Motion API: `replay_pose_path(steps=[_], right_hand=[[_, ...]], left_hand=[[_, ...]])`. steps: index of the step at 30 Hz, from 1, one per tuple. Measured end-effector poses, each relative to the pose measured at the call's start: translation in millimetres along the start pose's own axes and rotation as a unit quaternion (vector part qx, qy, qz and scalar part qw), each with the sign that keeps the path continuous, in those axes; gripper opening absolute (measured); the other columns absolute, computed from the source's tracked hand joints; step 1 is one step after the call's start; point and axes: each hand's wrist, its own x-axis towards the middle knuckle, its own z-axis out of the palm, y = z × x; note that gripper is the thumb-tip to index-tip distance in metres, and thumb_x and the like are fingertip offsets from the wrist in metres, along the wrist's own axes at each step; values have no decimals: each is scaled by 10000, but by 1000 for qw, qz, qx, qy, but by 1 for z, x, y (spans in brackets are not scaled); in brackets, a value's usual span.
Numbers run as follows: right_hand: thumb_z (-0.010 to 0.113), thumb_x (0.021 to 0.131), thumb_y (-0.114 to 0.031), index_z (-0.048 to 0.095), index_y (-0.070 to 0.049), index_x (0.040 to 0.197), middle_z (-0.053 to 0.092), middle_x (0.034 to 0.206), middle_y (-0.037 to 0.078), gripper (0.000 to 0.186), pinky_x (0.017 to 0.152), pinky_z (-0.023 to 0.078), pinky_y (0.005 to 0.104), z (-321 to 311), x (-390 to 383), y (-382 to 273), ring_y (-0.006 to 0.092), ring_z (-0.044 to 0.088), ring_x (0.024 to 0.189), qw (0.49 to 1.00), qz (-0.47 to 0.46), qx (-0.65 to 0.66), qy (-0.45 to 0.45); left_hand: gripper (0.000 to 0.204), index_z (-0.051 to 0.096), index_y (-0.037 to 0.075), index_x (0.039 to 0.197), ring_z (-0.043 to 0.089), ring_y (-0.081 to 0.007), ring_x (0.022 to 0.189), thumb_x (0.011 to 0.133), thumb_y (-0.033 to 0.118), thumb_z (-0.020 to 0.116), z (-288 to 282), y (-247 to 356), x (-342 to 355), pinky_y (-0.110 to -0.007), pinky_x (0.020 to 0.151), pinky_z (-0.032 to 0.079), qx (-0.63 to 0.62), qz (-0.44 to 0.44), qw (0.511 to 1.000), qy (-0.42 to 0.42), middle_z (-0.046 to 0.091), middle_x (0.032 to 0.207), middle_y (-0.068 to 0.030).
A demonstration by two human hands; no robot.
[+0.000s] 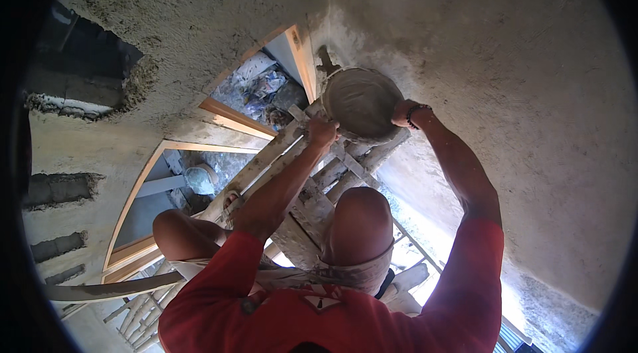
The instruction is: The person applies wet plaster from a bucket onto a high wall using a trowel while standing on scaffolding.
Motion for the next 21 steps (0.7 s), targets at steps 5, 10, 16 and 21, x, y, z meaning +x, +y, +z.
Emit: replay_pose_path(steps=[5,10,16,21], right_hand=[[524,883,-266,550,-70,779,536,609,67,224,467,476,383,48,10,-16,210,566,547,912,48,406,-30],[518,902,-320,519,-97,852,508,589,54,228,393,395,305,49,-6,-6,146,497,454,820,-24,570,-36],[528,915,-318,532,-85,897,520,621,49,233,402,407,288,57,-35,-17,130,495,456,715,-97,689,66],[538,908,-329,534,-70,902,521,601,58,259,393,405,290,93,-25,-31,150,501,437,679,-60,718,139]], left_hand=[[357,489,-37,1087,573,-205,465,750,-60,602,-1,5,-5,-310,352,440,-30,-53,998,-30,583,752,-141],[442,450,-14,1203,580,-184,479,791,-34,609,-27,19,-8,-290,375,465,-6,-156,983,-99,597,783,-137],[424,458,-1,1194,577,-170,506,809,2,636,-43,8,-1,-283,399,472,22,-150,982,-112,596,776,-114],[402,468,7,1184,574,-160,510,829,74,642,-35,10,2,-276,403,467,51,-142,978,-146,606,836,-96]])
